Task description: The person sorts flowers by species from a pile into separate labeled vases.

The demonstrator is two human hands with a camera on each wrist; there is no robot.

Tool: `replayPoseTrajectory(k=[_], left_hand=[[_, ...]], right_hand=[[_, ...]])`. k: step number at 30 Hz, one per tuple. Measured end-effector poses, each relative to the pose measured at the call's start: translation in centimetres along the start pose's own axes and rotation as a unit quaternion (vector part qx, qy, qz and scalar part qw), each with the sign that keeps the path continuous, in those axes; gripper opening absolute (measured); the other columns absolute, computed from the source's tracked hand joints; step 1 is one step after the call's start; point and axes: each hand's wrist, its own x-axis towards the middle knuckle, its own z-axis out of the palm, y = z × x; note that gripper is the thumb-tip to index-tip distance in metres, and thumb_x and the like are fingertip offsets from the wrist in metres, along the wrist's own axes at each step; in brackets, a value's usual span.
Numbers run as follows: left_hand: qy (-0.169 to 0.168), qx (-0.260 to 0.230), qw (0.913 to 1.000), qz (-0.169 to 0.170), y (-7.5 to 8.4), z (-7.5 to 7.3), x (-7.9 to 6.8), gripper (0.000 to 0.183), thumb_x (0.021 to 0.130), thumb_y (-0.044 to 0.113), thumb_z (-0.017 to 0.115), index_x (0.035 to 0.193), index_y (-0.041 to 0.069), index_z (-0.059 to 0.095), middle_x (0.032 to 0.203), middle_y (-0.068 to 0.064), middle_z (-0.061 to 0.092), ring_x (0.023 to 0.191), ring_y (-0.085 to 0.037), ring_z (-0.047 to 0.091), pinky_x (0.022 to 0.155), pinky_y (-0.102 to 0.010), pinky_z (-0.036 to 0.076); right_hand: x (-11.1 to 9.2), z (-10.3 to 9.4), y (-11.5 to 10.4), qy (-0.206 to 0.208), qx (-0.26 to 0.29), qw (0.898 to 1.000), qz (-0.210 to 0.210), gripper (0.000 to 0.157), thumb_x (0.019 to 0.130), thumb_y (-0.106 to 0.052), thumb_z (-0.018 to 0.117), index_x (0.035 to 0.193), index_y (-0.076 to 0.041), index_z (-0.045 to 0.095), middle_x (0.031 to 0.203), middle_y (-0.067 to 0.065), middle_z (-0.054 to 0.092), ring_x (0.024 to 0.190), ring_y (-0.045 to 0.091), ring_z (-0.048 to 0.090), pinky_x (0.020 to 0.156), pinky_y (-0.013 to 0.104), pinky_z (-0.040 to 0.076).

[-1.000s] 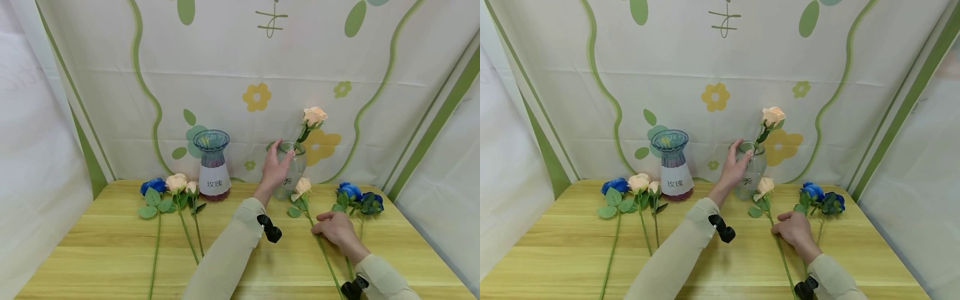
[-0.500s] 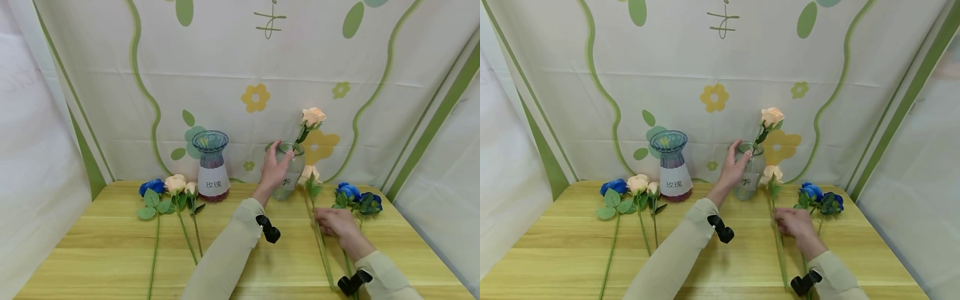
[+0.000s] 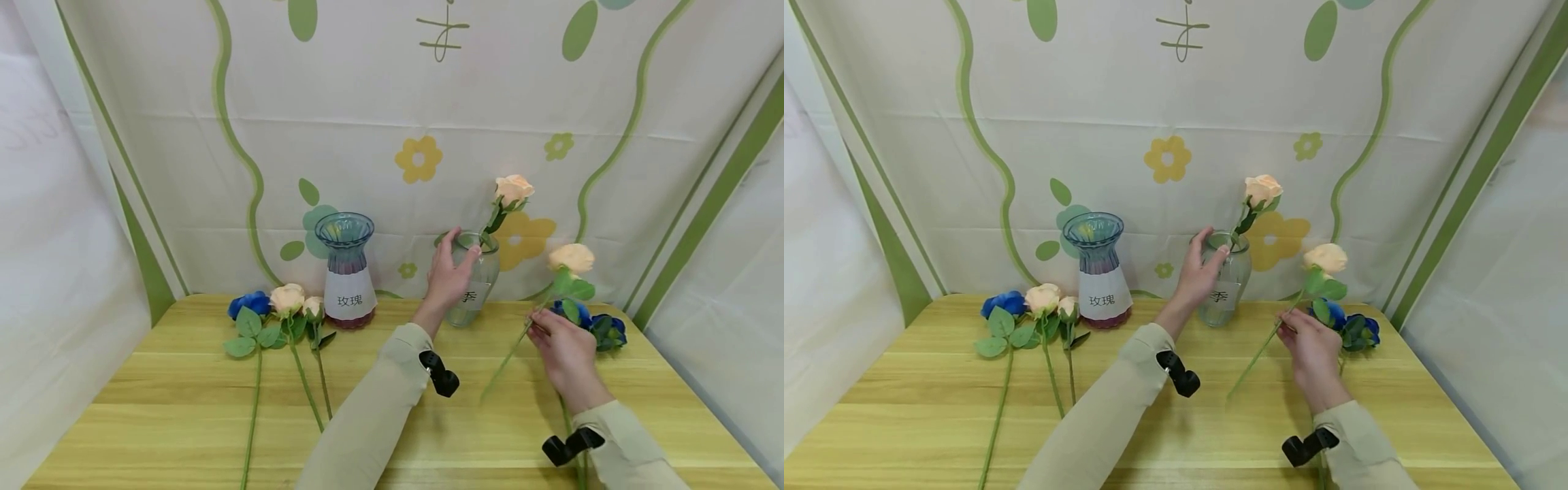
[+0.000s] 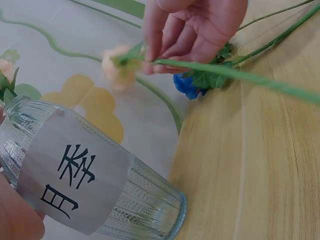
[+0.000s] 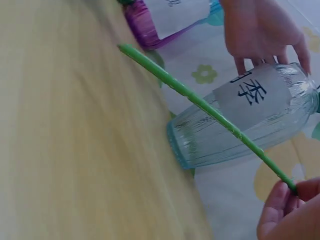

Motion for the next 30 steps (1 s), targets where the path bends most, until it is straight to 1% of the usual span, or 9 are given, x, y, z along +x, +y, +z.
replayPoseTrajectory(k=[5, 8, 11, 14, 18, 21, 23, 25, 30], left_hand=[[0.000, 0.000, 1.0000, 0.002, -0.1, 0.0, 0.1, 0.062, 0.107, 0.048, 0.053, 0.164, 0.031, 0.035, 0.170, 0.006, 0.038, 0.161, -0.022, 0.031, 0.130, -0.063, 0.012], [-0.002, 0.000, 1.0000, 0.002, -0.1, -0.1, 0.2, 0.063, 0.107, 0.048, 0.053, 0.165, 0.031, 0.034, 0.171, 0.006, 0.037, 0.162, -0.023, 0.030, 0.130, -0.063, 0.012], [-0.001, -0.002, 1.0000, 0.001, -0.3, -0.1, 0.2, 0.063, 0.107, 0.048, 0.053, 0.165, 0.032, 0.034, 0.171, 0.006, 0.037, 0.162, -0.023, 0.029, 0.131, -0.062, 0.011], [-0.001, -0.003, 1.0000, 0.002, -0.4, -0.2, 0.3, 0.063, 0.107, 0.049, 0.053, 0.165, 0.032, 0.034, 0.172, 0.006, 0.037, 0.162, -0.023, 0.029, 0.131, -0.062, 0.011], [0.000, -0.001, 1.0000, 0.002, -0.3, -0.2, 0.3, 0.063, 0.107, 0.048, 0.053, 0.165, 0.032, 0.035, 0.171, 0.006, 0.037, 0.162, -0.023, 0.030, 0.131, -0.062, 0.011], [0.000, 0.000, 1.0000, -0.001, -0.3, -0.1, 0.2, 0.063, 0.107, 0.048, 0.054, 0.165, 0.032, 0.035, 0.171, 0.006, 0.037, 0.162, -0.023, 0.030, 0.131, -0.061, 0.011], [0.000, 0.001, 1.0000, -0.003, -0.3, -0.1, 0.2, 0.063, 0.106, 0.048, 0.054, 0.165, 0.033, 0.035, 0.171, 0.007, 0.037, 0.162, -0.023, 0.030, 0.131, -0.061, 0.011], [-0.001, 0.000, 1.0000, -0.002, -0.3, 0.0, 0.2, 0.063, 0.106, 0.049, 0.054, 0.165, 0.033, 0.034, 0.171, 0.008, 0.038, 0.162, -0.023, 0.030, 0.131, -0.061, 0.012], [-0.003, -0.002, 1.0000, 0.000, -0.3, 0.0, 0.2, 0.063, 0.106, 0.049, 0.054, 0.165, 0.033, 0.035, 0.171, 0.008, 0.038, 0.162, -0.023, 0.030, 0.131, -0.061, 0.011]], right_hand=[[0.5, 0.5, -1.1, 0.038, 0.111, 0.992, -0.037, 0.016, 0.097, 0.005, 0.071, 0.105, -0.008, 0.072, 0.091, 0.001, 0.080, 0.085, 0.013, 0.075, 0.077, 0.025, 0.062], [0.9, 0.6, -1.8, 0.053, 0.171, 0.982, -0.052, 0.014, 0.096, 0.008, 0.071, 0.103, -0.003, 0.071, 0.089, 0.006, 0.078, 0.083, 0.018, 0.075, 0.076, 0.027, 0.062], [1.2, 0.6, -2.6, 0.055, 0.220, 0.972, -0.058, 0.013, 0.096, 0.009, 0.070, 0.102, -0.001, 0.071, 0.090, 0.008, 0.077, 0.085, 0.020, 0.074, 0.079, 0.029, 0.062], [1.5, 0.7, -3.2, 0.051, 0.266, 0.960, -0.066, 0.016, 0.095, 0.010, 0.070, 0.108, -0.001, 0.070, 0.094, 0.011, 0.077, 0.089, 0.022, 0.073, 0.084, 0.030, 0.062], [1.8, 0.7, -4.0, 0.054, 0.303, 0.948, -0.078, 0.015, 0.096, 0.008, 0.070, 0.108, 0.000, 0.070, 0.094, 0.012, 0.076, 0.090, 0.024, 0.072, 0.088, 0.031, 0.061], [2.1, 0.6, -4.7, 0.053, 0.331, 0.939, -0.078, 0.007, 0.098, 0.007, 0.068, 0.101, 0.001, 0.071, 0.089, 0.013, 0.075, 0.087, 0.025, 0.072, 0.089, 0.030, 0.061], [2.2, 0.5, -5.1, 0.054, 0.356, 0.930, -0.077, 0.005, 0.098, 0.007, 0.068, 0.099, 0.001, 0.070, 0.087, 0.014, 0.075, 0.085, 0.026, 0.073, 0.088, 0.030, 0.061], [2.3, 0.4, -5.4, 0.056, 0.379, 0.921, -0.075, 0.005, 0.098, 0.006, 0.068, 0.098, 0.001, 0.069, 0.088, 0.015, 0.076, 0.085, 0.026, 0.074, 0.088, 0.030, 0.061], [2.3, 0.3, -5.9, 0.071, 0.405, 0.909, -0.070, 0.009, 0.097, 0.006, 0.070, 0.103, -0.001, 0.069, 0.092, 0.014, 0.076, 0.088, 0.026, 0.074, 0.090, 0.030, 0.062]])
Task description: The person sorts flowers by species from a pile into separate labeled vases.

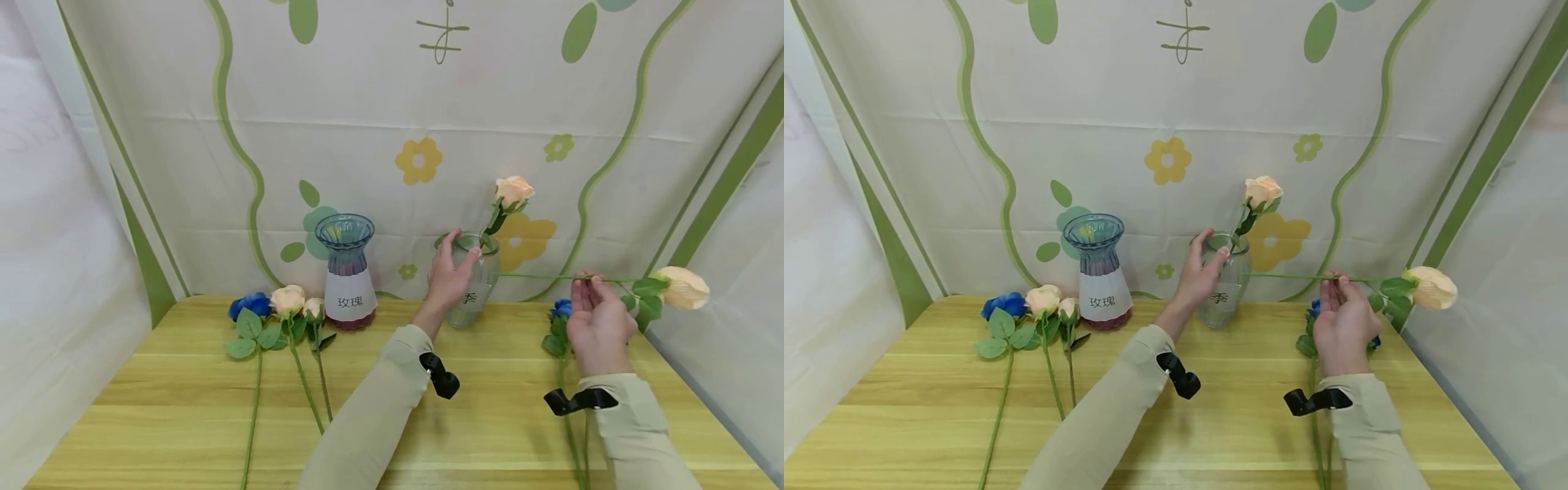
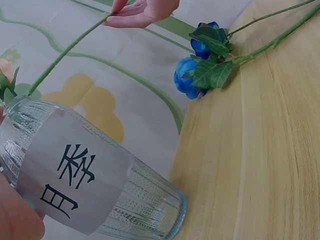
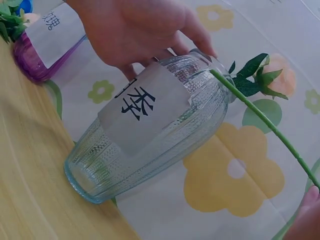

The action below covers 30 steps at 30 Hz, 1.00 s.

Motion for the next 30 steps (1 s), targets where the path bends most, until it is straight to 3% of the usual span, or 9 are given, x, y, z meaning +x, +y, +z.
replayPoseTrajectory(k=[9, 22, 30], left_hand=[[0.002, -0.002, 1.0000, 0.002, 0.1, 0.0, 0.0, 0.064, 0.106, 0.050, 0.054, 0.165, 0.034, 0.034, 0.171, 0.009, 0.038, 0.162, -0.024, 0.030, 0.131, -0.063, 0.010], [0.002, 0.003, 1.0000, 0.000, 0.2, -0.1, -0.1, 0.065, 0.106, 0.051, 0.053, 0.165, 0.033, 0.034, 0.171, 0.007, 0.037, 0.162, -0.024, 0.029, 0.131, -0.063, 0.010], [0.000, -0.001, 1.0000, 0.000, 0.1, -0.1, -0.2, 0.063, 0.107, 0.049, 0.053, 0.165, 0.032, 0.034, 0.171, 0.007, 0.037, 0.162, -0.024, 0.029, 0.131, -0.063, 0.010]], right_hand=[[-0.1, 0.8, -0.1, -0.012, 0.028, 1.000, 0.003, 0.009, 0.097, 0.003, 0.072, 0.105, 0.000, 0.069, 0.098, 0.013, 0.074, 0.106, 0.023, 0.073, 0.094, 0.028, 0.061], [-1.0, 3.0, 2.2, -0.057, -0.010, 0.998, -0.017, 0.012, 0.098, 0.000, 0.070, 0.105, -0.003, 0.061, 0.098, 0.013, 0.074, 0.097, 0.024, 0.070, 0.091, 0.028, 0.061], [-1.5, 4.0, 3.3, -0.067, -0.030, 0.995, -0.064, 0.020, 0.095, 0.004, 0.072, 0.109, -0.005, 0.061, 0.107, 0.013, 0.075, 0.093, 0.026, 0.069, 0.086, 0.031, 0.063]])
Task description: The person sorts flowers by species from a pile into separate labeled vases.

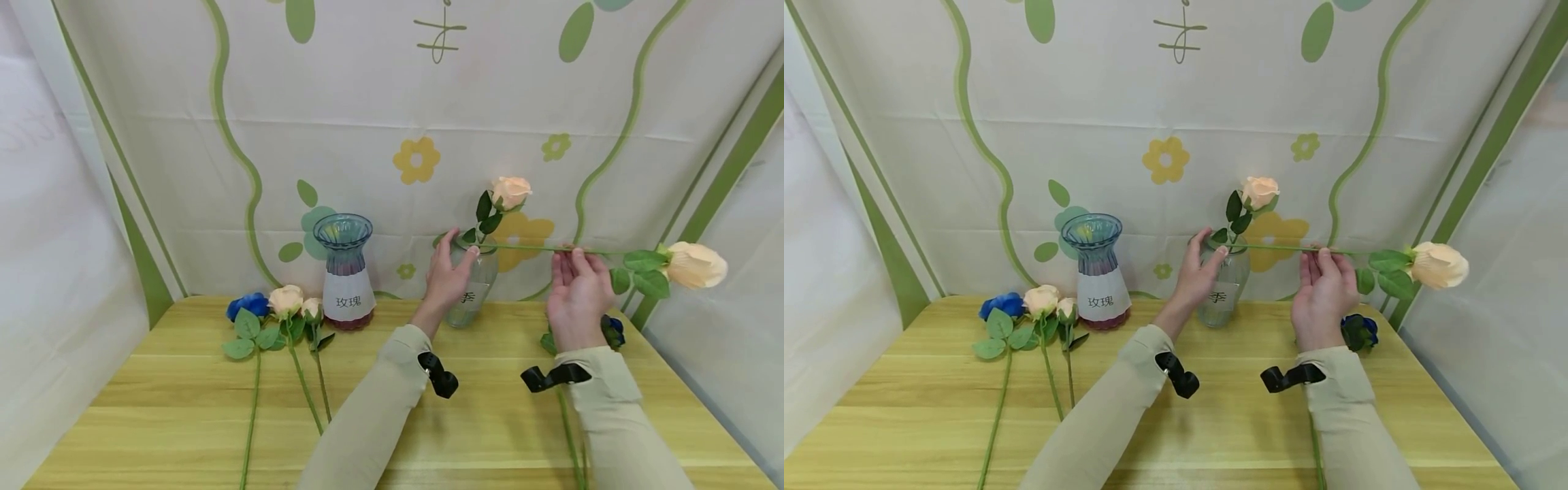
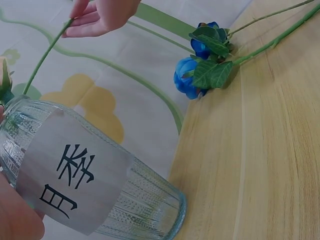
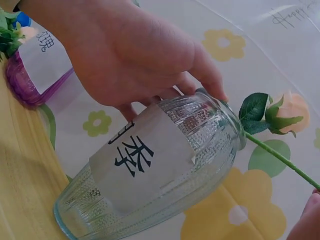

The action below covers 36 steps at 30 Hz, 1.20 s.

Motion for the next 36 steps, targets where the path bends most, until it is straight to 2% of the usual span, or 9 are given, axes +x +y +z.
replayPoseTrajectory(k=[7, 11, 15, 21, 36], left_hand=[[0.002, 0.003, 1.0000, -0.001, -0.1, 0.0, 0.0, 0.064, 0.106, 0.050, 0.053, 0.165, 0.033, 0.034, 0.171, 0.007, 0.037, 0.162, -0.024, 0.029, 0.131, -0.063, 0.010], [0.001, 0.001, 1.0000, -0.003, -0.1, 0.0, 0.0, 0.065, 0.105, 0.052, 0.054, 0.165, 0.033, 0.034, 0.172, 0.008, 0.036, 0.162, -0.024, 0.028, 0.131, -0.063, 0.009], [-0.001, 0.003, 1.0000, -0.002, -0.2, 0.2, 0.1, 0.067, 0.105, 0.053, 0.054, 0.165, 0.033, 0.033, 0.172, 0.008, 0.036, 0.163, -0.024, 0.028, 0.131, -0.063, 0.008], [-0.001, 0.005, 1.0000, 0.001, -0.2, 0.2, 0.0, 0.066, 0.105, 0.052, 0.054, 0.165, 0.032, 0.033, 0.172, 0.007, 0.036, 0.163, -0.024, 0.028, 0.131, -0.063, 0.009], [0.002, 0.007, 1.0000, -0.005, 0.0, 0.0, 0.0, 0.067, 0.105, 0.053, 0.053, 0.165, 0.033, 0.033, 0.172, 0.007, 0.035, 0.163, -0.025, 0.028, 0.132, -0.063, 0.008]], right_hand=[[-0.2, 1.1, 1.6, -0.007, -0.034, 0.998, -0.054, 0.017, 0.095, 0.005, 0.074, 0.106, -0.003, 0.064, 0.101, 0.013, 0.071, 0.086, 0.026, 0.070, 0.079, 0.031, 0.064], [-0.3, 1.6, 2.4, -0.020, -0.046, 0.996, -0.069, 0.018, 0.093, 0.005, 0.076, 0.108, -0.002, 0.068, 0.100, 0.013, 0.072, 0.085, 0.026, 0.074, 0.077, 0.030, 0.064], [-0.3, 1.9, 3.1, -0.026, -0.060, 0.995, -0.075, 0.020, 0.092, 0.005, 0.077, 0.110, -0.001, 0.069, 0.104, 0.014, 0.074, 0.083, 0.025, 0.074, 0.076, 0.029, 0.064], [-0.4, 2.2, 4.4, -0.025, -0.076, 0.994, -0.079, 0.026, 0.093, 0.004, 0.077, 0.117, 0.002, 0.067, 0.098, 0.012, 0.075, 0.079, 0.024, 0.073, 0.076, 0.028, 0.064], [-0.2, 2.7, 6.2, -0.011, -0.098, 0.993, -0.071, 0.015, 0.094, -0.001, 0.077, 0.107, 0.001, 0.071, 0.103, 0.012, 0.075, 0.081, 0.020, 0.073, 0.085, 0.030, 0.065]])
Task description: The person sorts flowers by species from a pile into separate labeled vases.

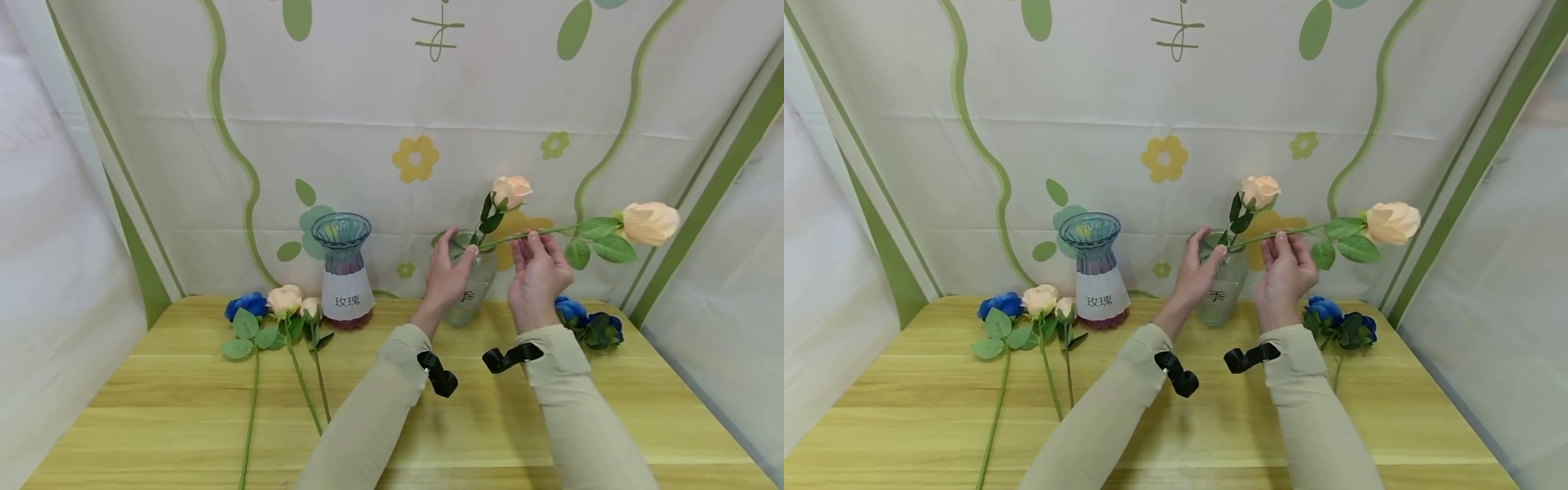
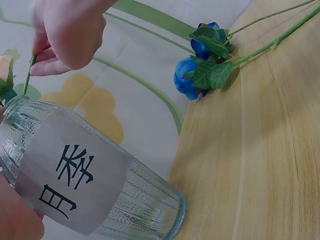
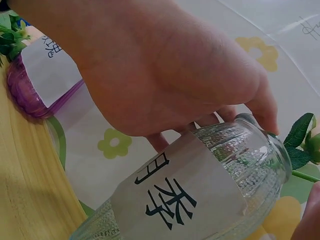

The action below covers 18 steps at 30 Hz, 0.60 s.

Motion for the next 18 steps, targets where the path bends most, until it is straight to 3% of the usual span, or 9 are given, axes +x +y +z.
replayPoseTrajectory(k=[4, 18], left_hand=[[0.003, -0.001, 1.0000, 0.002, 0.0, 0.0, 0.0, 0.066, 0.105, 0.053, 0.053, 0.165, 0.032, 0.034, 0.172, 0.006, 0.036, 0.162, -0.025, 0.029, 0.131, -0.064, 0.009], [0.007, 0.003, 1.0000, 0.004, 0.1, 0.2, -0.1, 0.066, 0.106, 0.052, 0.054, 0.165, 0.031, 0.035, 0.170, 0.005, 0.039, 0.161, -0.024, 0.031, 0.131, -0.063, 0.011]], right_hand=[[0.0, 0.2, 0.5, -0.007, -0.005, 1.000, -0.003, 0.013, 0.094, -0.002, 0.079, 0.103, 0.001, 0.071, 0.100, 0.010, 0.074, 0.083, 0.021, 0.073, 0.087, 0.030, 0.064], [0.7, 0.5, 2.3, -0.011, -0.017, 0.999, -0.038, 0.011, 0.088, 0.010, 0.079, 0.091, 0.000, 0.074, 0.088, 0.008, 0.074, 0.076, 0.019, 0.073, 0.073, 0.028, 0.065]])
